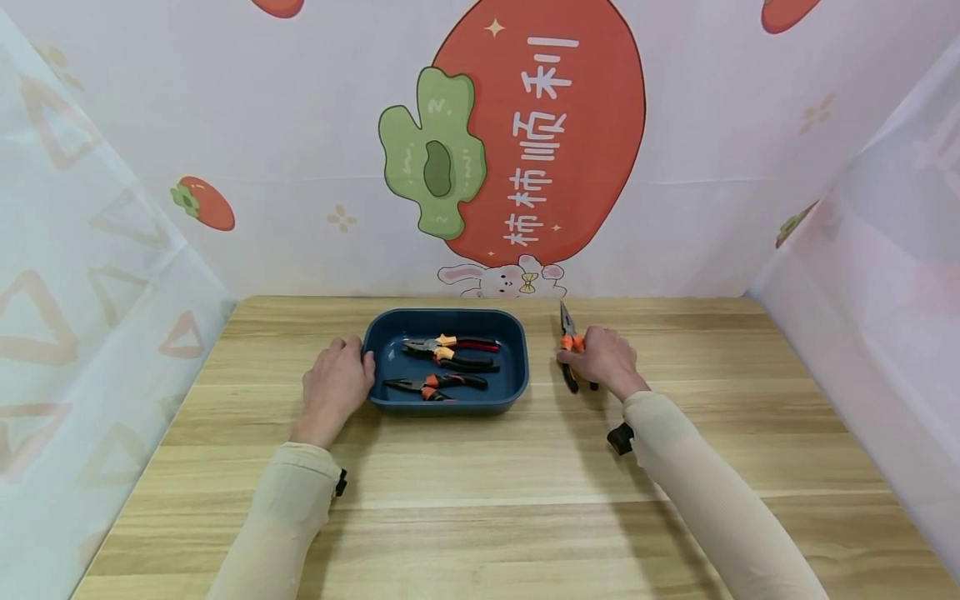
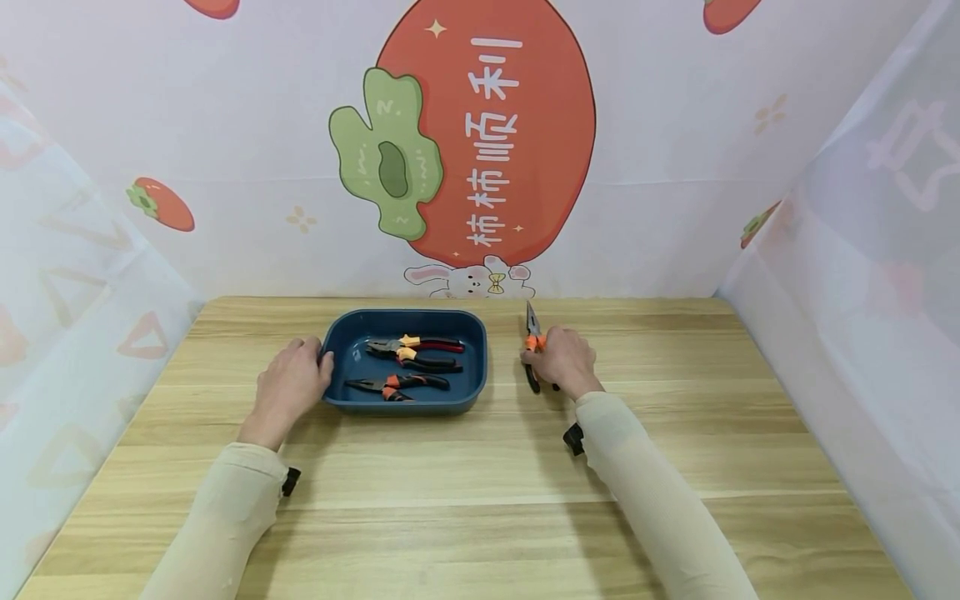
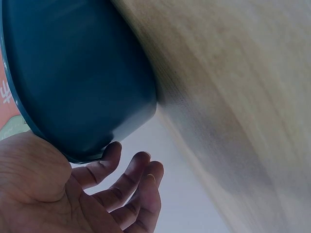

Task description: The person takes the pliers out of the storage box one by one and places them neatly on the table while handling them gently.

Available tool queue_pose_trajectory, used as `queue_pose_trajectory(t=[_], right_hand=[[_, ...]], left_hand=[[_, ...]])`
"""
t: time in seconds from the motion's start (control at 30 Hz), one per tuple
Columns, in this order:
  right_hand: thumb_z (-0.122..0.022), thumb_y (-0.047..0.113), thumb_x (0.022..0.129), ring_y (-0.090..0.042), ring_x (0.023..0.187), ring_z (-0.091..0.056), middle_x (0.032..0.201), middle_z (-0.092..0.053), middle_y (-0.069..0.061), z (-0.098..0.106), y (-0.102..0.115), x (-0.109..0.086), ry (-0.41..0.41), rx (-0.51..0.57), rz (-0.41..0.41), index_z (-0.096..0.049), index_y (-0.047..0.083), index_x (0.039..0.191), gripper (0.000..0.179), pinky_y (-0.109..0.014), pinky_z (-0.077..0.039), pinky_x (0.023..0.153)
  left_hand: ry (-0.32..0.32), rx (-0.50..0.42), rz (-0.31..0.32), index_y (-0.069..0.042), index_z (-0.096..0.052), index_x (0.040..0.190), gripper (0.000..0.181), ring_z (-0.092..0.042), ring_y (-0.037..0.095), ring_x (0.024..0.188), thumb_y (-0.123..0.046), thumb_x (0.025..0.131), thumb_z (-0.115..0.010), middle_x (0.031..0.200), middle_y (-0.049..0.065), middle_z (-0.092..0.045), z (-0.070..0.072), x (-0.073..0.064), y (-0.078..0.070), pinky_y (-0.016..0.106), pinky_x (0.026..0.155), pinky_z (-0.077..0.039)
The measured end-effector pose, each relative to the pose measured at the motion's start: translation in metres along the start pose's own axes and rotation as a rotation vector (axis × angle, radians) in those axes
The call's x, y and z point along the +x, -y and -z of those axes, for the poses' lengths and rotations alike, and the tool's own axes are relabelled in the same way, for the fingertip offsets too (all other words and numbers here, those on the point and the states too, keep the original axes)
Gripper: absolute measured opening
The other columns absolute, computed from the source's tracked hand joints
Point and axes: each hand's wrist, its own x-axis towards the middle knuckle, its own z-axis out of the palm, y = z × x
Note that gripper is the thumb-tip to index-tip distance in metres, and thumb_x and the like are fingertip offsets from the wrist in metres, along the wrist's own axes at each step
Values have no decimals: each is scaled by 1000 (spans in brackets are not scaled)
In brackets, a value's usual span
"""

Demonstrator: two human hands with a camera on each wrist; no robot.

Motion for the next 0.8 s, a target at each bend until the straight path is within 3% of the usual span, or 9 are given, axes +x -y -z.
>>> queue_pose_trajectory(t=[0.8], right_hand=[[-69,46,93,-24,63,-54,69,-51,-6,-4,7,5,-5,-101,-37,-54,10,73,44,-33,-38,53]], left_hand=[[-20,-5,0,4,-59,115,32,-58,41,92,-25,105,-49,102,22,-57,-2,0,0,60,70,-50]])
